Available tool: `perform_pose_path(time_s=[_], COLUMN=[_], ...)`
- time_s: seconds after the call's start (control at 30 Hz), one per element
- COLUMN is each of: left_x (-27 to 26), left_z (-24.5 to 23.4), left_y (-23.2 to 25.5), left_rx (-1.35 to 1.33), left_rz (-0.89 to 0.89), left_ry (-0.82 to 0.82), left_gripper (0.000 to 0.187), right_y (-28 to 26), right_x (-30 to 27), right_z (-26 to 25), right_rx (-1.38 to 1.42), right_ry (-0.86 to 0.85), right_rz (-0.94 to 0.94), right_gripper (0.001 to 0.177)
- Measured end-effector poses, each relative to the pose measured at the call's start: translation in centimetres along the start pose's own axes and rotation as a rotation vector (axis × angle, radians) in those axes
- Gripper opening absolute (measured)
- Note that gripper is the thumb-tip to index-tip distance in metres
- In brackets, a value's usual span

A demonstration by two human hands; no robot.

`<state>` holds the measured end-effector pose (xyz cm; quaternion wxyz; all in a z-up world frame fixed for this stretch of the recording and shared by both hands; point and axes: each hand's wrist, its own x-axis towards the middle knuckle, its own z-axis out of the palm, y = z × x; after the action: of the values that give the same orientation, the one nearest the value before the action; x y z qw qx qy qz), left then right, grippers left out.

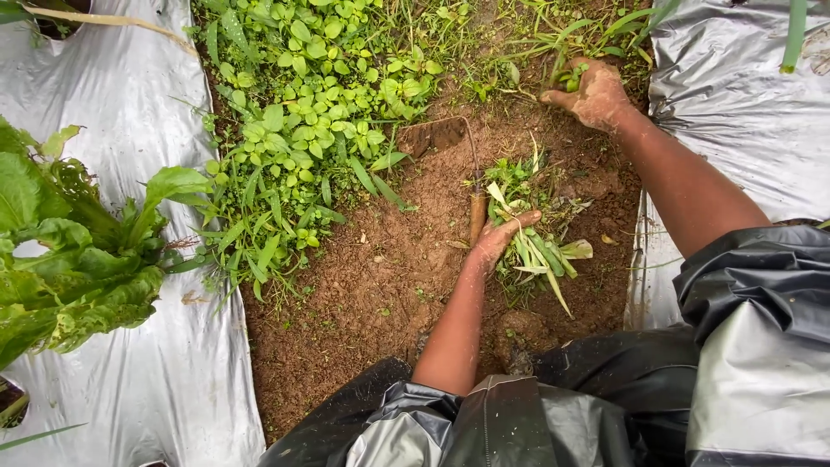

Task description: The person pulls weeds by hand from the soil between rows of plants and gathers them into a pile. They then use a hoe to chop and loosen the soil around the weeds before gathering the uprooted plants and walking to a different spot to drop them.

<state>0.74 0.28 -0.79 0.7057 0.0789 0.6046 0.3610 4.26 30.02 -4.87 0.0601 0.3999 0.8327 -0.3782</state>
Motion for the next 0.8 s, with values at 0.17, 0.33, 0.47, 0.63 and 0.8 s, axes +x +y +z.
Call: perform_pose_path(time_s=[0.17,0.33,0.47,0.63,0.8], left_x=[0.6,-1.4,-2.7,1.1,1.5], left_z=[0.0,-0.1,0.1,-0.4,0.4], left_y=[-0.5,1.1,2.3,-1.1,-1.5], left_rx=[-0.003,-0.008,-0.116,-0.048,-0.213], left_rz=[0.092,-0.070,-0.122,0.066,0.113], left_ry=[-0.138,0.036,0.215,-0.058,0.020], left_gripper=[0.104,0.107,0.134,0.101,0.121], right_y=[-2.2,1.2,3.4,4.0,1.0], right_x=[0.4,4.4,6.3,6.4,2.1], right_z=[2.0,7.4,8.8,7.0,2.4], right_rx=[-0.052,0.138,-0.284,-0.126,0.029], right_ry=[-0.041,0.200,0.287,0.097,-0.452], right_rz=[-0.115,-0.040,-0.164,-0.083,0.009], right_gripper=[0.086,0.068,0.058,0.068,0.027])
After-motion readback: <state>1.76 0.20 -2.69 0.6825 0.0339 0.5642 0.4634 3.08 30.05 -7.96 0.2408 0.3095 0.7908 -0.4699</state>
